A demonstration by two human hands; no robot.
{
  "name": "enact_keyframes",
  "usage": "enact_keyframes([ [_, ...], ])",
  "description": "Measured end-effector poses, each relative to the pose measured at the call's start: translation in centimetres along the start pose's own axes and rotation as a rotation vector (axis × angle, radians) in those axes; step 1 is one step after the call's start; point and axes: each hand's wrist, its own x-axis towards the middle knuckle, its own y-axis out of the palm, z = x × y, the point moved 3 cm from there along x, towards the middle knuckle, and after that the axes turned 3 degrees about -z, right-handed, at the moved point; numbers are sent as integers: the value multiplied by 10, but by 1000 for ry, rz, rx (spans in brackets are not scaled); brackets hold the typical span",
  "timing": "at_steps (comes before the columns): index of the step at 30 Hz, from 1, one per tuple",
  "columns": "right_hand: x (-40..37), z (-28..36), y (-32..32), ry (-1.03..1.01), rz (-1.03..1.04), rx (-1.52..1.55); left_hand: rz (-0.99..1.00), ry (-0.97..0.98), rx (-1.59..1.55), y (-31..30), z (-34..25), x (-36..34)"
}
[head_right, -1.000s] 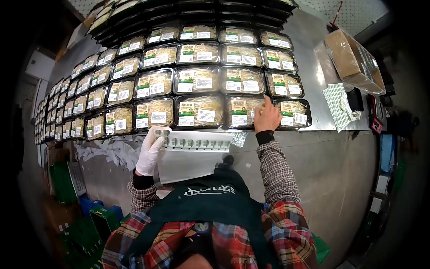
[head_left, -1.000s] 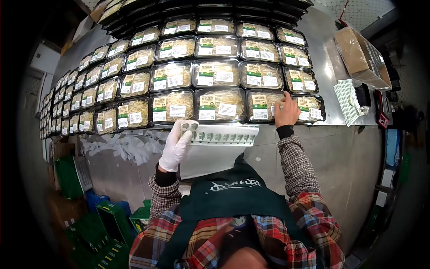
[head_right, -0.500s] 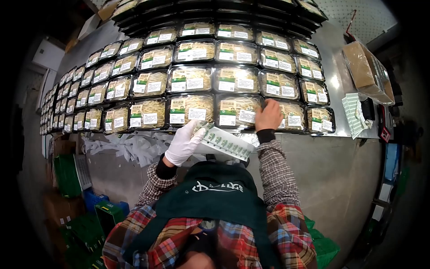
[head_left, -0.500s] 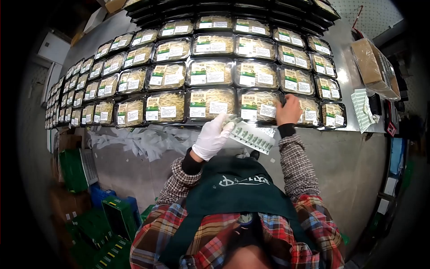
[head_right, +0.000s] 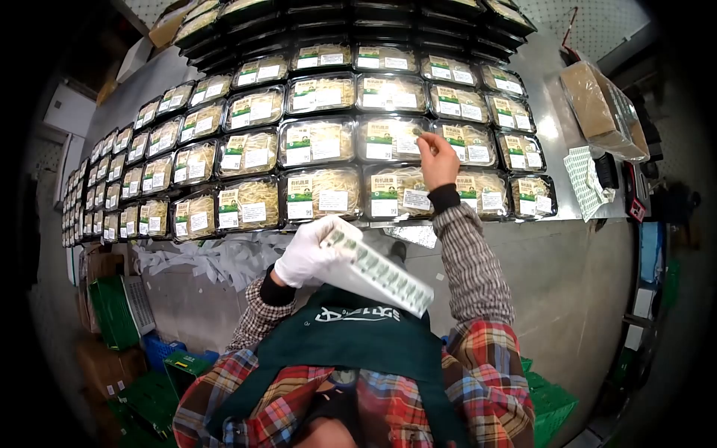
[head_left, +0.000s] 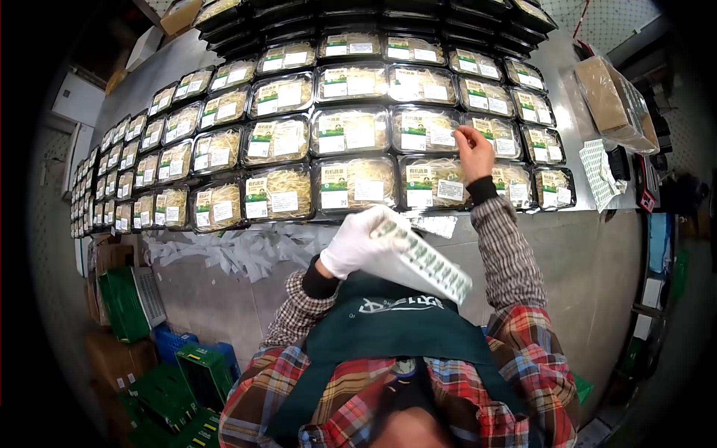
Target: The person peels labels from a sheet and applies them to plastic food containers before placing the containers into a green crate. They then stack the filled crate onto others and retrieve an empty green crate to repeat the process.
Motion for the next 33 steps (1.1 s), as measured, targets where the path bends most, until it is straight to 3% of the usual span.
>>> enact_keyframes([
  [3,32,-37,42,-207,-45,-269,101,51,-20,-11,-19,-11],
  [4,35,-42,50,-240,14,-463,65,-31,-80,-19,-25,-17],
  [7,41,-31,52,-286,32,-845,-200,89,6,-56,-33,-31],
  [9,60,-47,43,-217,-13,-902,-351,147,-30,-76,-37,-41],
  [10,68,-49,37,-181,-14,-799,-455,122,-54,-83,-37,-45],
  [15,137,-62,77,-26,-121,-238,-584,297,-203,-92,-53,-17],
  [17,151,-64,103,27,-136,-500,-657,325,-238,-93,-61,0],
  [18,146,-51,108,-70,-77,-726,-714,326,-229,-92,-67,7],
  [19,148,-41,107,-72,-1,-830,-768,321,-220,-90,-72,12],
  [21,162,-43,93,-27,-89,-870,-817,318,-262,-90,-74,20],
  [23,164,-56,69,-45,-2,-612,-867,306,-258,-97,-68,26],
  [24,157,-57,64,-12,164,-237,-888,348,-187,-100,-68,31],
  [25,136,-26,57,141,459,94,-901,343,-185,-98,-70,35],
  [26,101,17,49,345,618,362,-903,354,-196,-97,-69,40],
  [27,81,28,45,251,819,430,-901,369,-206,-97,-69,46],
  [29,42,64,41,309,825,496,-927,387,-214,-88,-72,57],
  [31,33,67,43,294,609,592,-931,371,-176,-85,-73,60],
  [33,38,68,41,34,468,601,-920,322,-94,-88,-65,57],
])
